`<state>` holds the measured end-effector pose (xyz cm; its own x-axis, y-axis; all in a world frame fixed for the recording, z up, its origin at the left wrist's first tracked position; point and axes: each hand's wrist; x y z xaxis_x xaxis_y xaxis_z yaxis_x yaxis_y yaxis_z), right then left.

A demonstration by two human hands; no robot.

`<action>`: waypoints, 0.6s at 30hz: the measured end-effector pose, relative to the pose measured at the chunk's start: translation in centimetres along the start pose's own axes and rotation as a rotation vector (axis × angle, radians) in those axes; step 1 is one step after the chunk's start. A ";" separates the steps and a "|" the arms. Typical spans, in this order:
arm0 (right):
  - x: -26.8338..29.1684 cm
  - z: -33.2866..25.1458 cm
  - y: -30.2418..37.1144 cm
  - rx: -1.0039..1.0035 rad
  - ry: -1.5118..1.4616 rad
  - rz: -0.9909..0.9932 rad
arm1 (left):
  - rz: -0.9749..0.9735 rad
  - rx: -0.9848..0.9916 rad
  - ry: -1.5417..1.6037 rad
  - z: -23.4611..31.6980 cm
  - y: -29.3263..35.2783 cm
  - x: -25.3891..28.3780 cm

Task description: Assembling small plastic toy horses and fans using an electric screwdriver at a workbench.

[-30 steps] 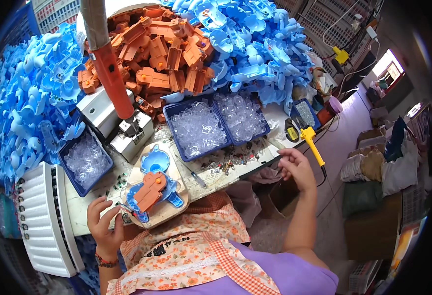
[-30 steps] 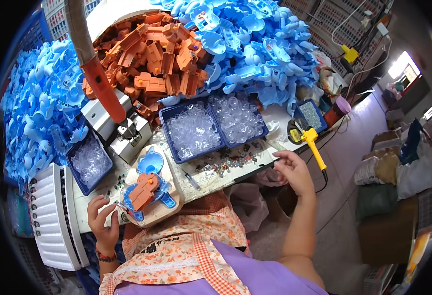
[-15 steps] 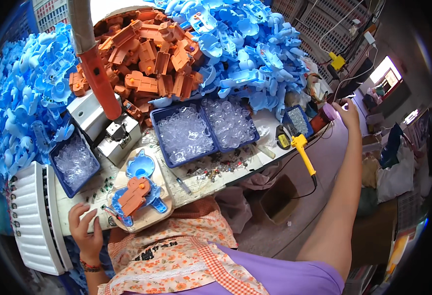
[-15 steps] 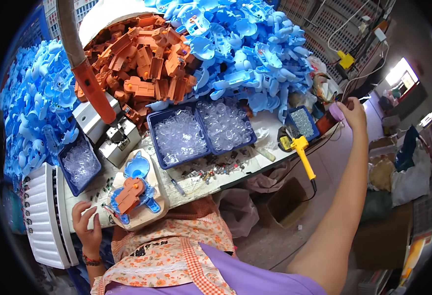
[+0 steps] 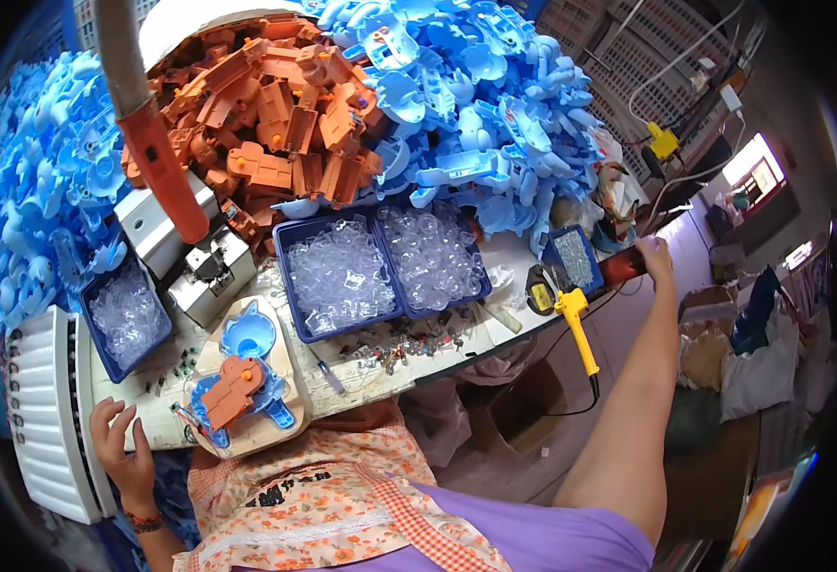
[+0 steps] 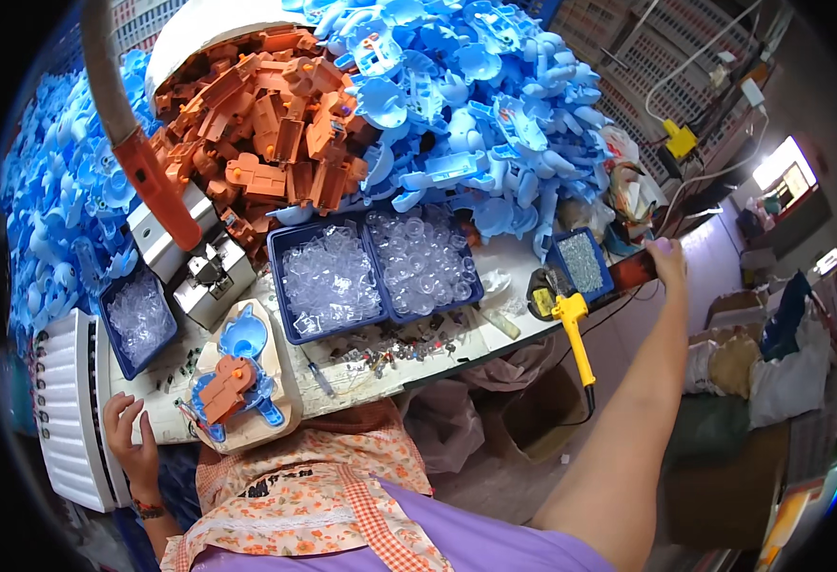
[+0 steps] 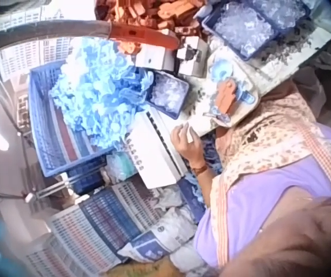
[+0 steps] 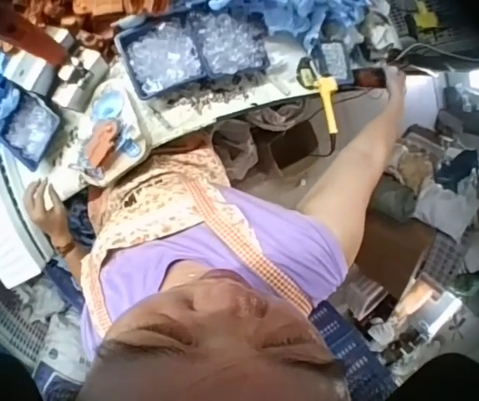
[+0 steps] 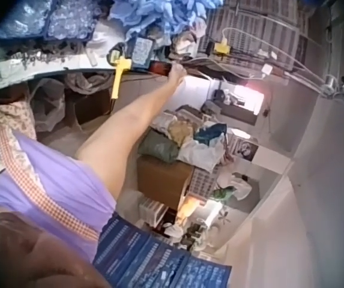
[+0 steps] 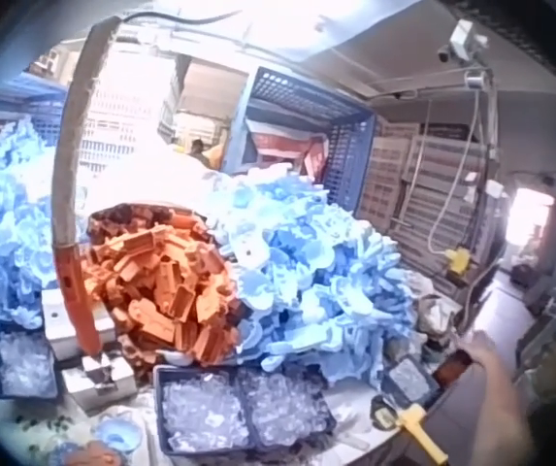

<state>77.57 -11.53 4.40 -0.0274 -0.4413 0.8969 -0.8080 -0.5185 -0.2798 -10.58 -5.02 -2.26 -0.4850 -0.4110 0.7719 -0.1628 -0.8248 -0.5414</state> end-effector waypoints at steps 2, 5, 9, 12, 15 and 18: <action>3.0 6.5 -0.5 -0.038 -0.151 0.174 | -0.001 -0.013 0.050 -1.5 -0.1 -0.9; 4.5 8.6 4.0 -0.227 -0.733 0.320 | 0.002 -0.009 0.014 -1.7 0.0 -0.4; 7.3 12.0 9.4 -0.702 -1.483 0.475 | -0.007 -0.039 0.038 -3.1 -0.6 -0.9; 5.9 9.1 12.3 -0.783 -1.834 0.366 | -0.007 -0.069 0.052 -3.4 -1.2 -1.3; 4.9 3.9 14.2 -0.859 -1.834 0.271 | 0.021 -0.087 0.053 -3.0 -1.6 -1.4; 4.2 4.5 12.9 -0.436 -1.438 0.430 | 0.015 -0.115 0.071 -3.1 -1.6 -1.4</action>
<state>69.66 -23.37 3.02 0.0663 -0.9302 -0.3610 -0.9963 -0.0421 -0.0745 -12.29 -1.94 -3.51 -0.5466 -0.3912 0.7404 -0.2505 -0.7673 -0.5903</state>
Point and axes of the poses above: each hand's wrist, its own y-axis away from the middle knuckle, its own x-axis out of the back of the hand, z = x × y, and after that the axes turned 3 degrees about x, right-handed
